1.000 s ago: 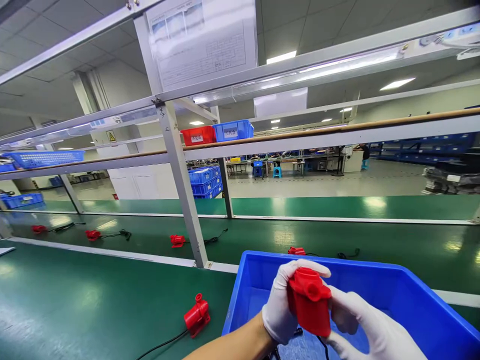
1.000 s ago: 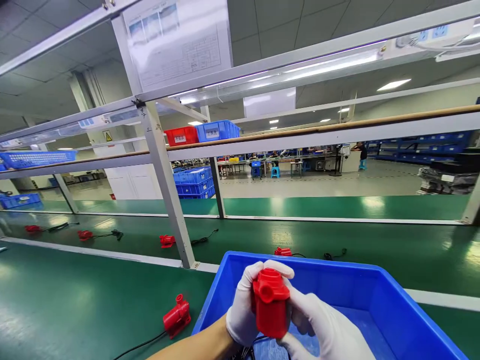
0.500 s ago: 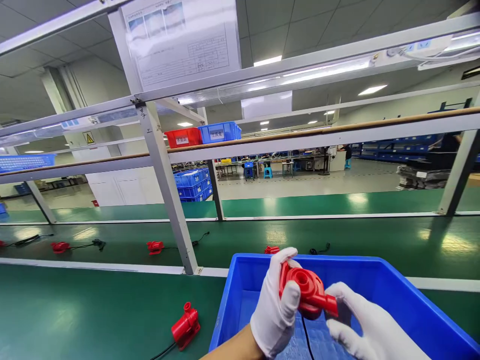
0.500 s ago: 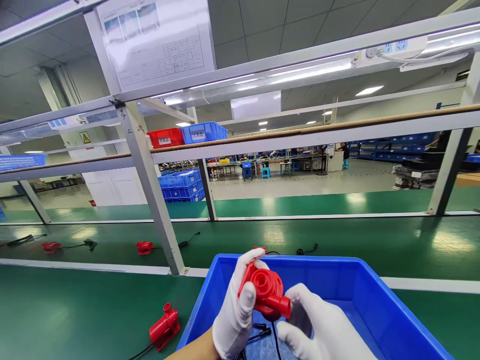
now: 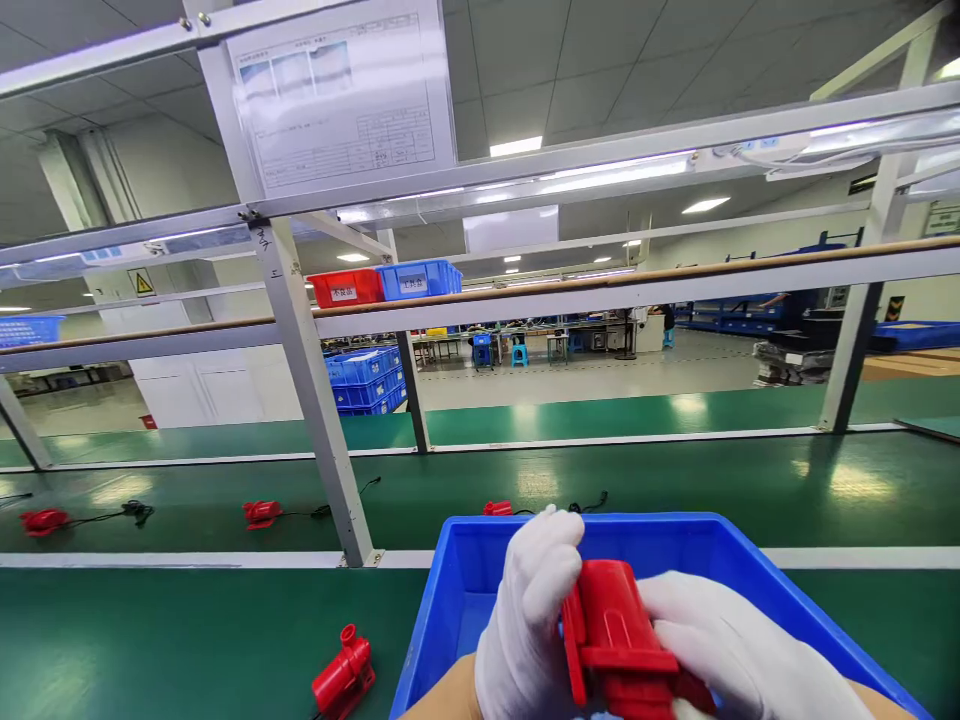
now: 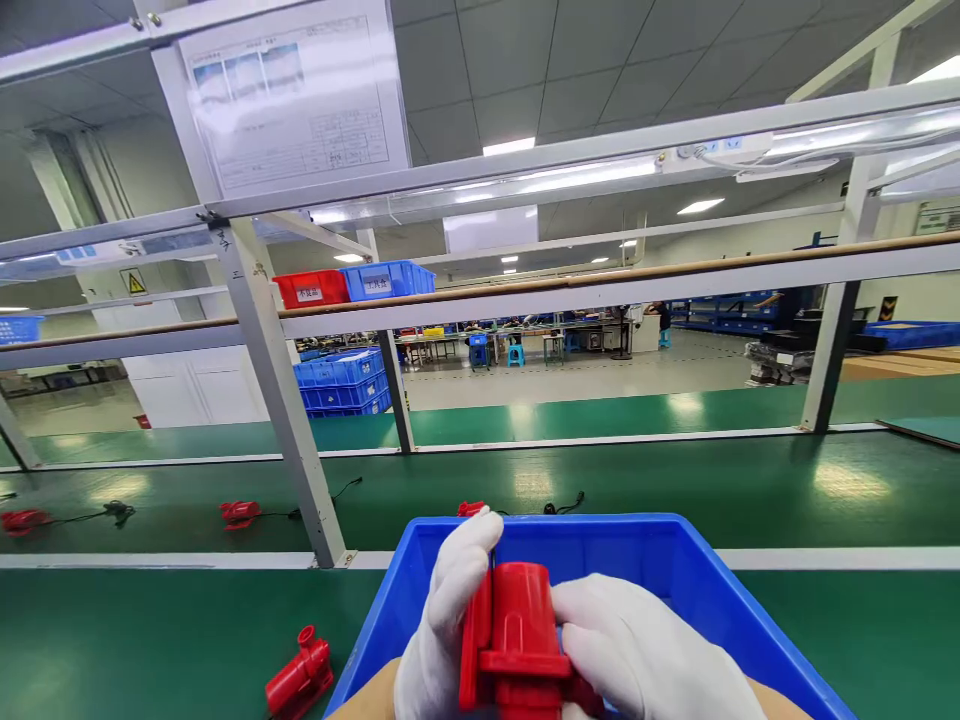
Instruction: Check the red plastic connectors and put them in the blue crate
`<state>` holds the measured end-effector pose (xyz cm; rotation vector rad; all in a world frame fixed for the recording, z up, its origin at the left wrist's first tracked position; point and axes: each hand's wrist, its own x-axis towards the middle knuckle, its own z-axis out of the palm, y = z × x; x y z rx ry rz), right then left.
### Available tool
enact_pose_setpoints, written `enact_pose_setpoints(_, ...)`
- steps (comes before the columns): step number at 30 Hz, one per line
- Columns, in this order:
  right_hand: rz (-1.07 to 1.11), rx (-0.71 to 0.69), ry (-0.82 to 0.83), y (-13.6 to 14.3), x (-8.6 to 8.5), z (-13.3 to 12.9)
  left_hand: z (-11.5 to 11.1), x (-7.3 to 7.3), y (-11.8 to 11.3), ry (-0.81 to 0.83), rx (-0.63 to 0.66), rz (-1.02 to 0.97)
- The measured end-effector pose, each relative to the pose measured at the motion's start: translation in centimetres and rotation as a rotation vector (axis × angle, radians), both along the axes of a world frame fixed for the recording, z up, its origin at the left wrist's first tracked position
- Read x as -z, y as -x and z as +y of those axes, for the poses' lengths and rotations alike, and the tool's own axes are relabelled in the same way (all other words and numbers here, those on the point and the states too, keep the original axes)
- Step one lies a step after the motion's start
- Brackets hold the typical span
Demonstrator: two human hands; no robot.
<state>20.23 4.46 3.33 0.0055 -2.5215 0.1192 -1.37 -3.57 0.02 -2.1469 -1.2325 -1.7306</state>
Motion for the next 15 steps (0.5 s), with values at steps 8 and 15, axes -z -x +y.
enact_pose_setpoints(8,0.07,0.165,0.433,0.6,-1.3,0.8,0.8,-0.4,-0.5,0.288,-0.1,0.016)
enact_pose_setpoints(15,0.236,0.621,0.625,-4.9,-7.9,8.9,2.4,1.4,0.9,0.644,-0.162,0.17)
